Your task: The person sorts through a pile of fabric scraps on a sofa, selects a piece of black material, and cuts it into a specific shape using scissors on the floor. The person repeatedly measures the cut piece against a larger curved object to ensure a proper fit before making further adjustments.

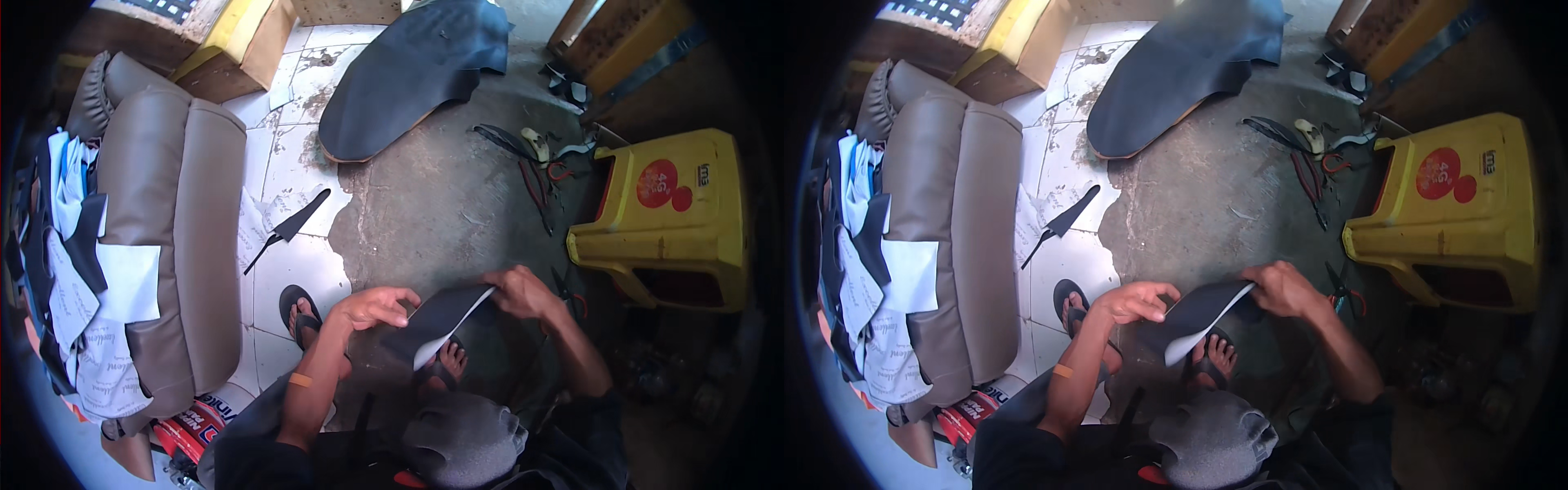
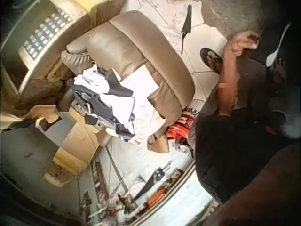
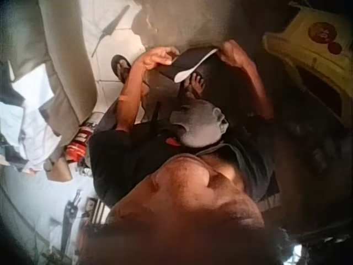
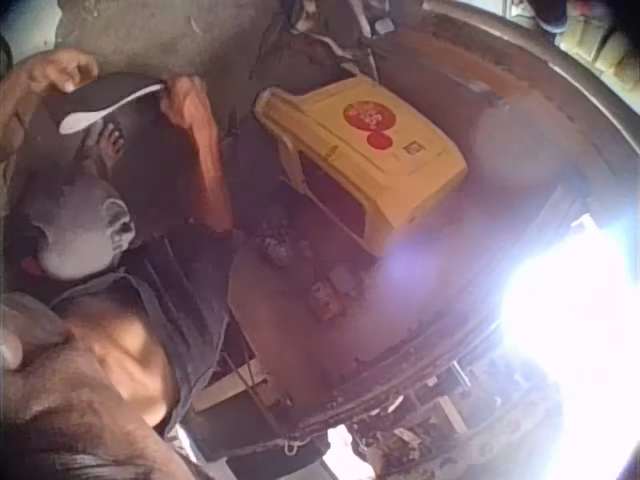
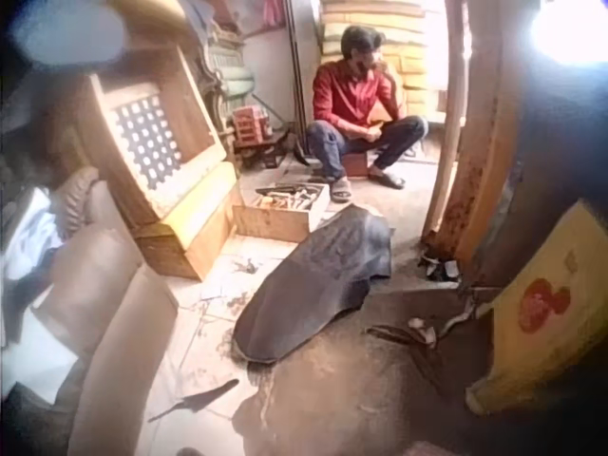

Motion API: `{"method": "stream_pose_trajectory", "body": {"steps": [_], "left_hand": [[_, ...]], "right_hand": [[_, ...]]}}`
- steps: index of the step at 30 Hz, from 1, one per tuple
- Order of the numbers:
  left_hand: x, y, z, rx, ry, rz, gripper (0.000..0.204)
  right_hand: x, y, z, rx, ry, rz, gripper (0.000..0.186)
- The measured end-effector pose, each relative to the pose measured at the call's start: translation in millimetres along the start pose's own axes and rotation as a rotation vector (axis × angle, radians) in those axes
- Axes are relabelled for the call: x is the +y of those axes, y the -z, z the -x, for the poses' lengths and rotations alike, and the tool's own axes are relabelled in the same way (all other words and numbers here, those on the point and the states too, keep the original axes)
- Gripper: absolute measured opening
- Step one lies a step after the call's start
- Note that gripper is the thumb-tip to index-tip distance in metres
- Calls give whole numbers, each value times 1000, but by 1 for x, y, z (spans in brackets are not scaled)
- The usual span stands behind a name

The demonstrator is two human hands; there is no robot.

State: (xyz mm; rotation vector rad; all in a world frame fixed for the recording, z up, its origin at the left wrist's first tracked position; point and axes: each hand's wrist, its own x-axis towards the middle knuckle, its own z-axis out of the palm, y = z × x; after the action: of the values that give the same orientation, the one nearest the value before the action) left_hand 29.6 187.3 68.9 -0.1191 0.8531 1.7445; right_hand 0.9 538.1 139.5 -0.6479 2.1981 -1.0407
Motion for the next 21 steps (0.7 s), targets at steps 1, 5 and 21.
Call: {"method": "stream_pose_trajectory", "body": {"steps": [1,5,21], "left_hand": [[-3,12,4,36,-31,29,59],[-2,13,-13,360,-310,362,46],[34,11,-166,972,-173,-1039,38]], "right_hand": [[14,5,3,-48,-51,8,37],[82,-2,2,-279,-389,-133,39],[104,-45,-2,-212,-499,-76,43]]}}
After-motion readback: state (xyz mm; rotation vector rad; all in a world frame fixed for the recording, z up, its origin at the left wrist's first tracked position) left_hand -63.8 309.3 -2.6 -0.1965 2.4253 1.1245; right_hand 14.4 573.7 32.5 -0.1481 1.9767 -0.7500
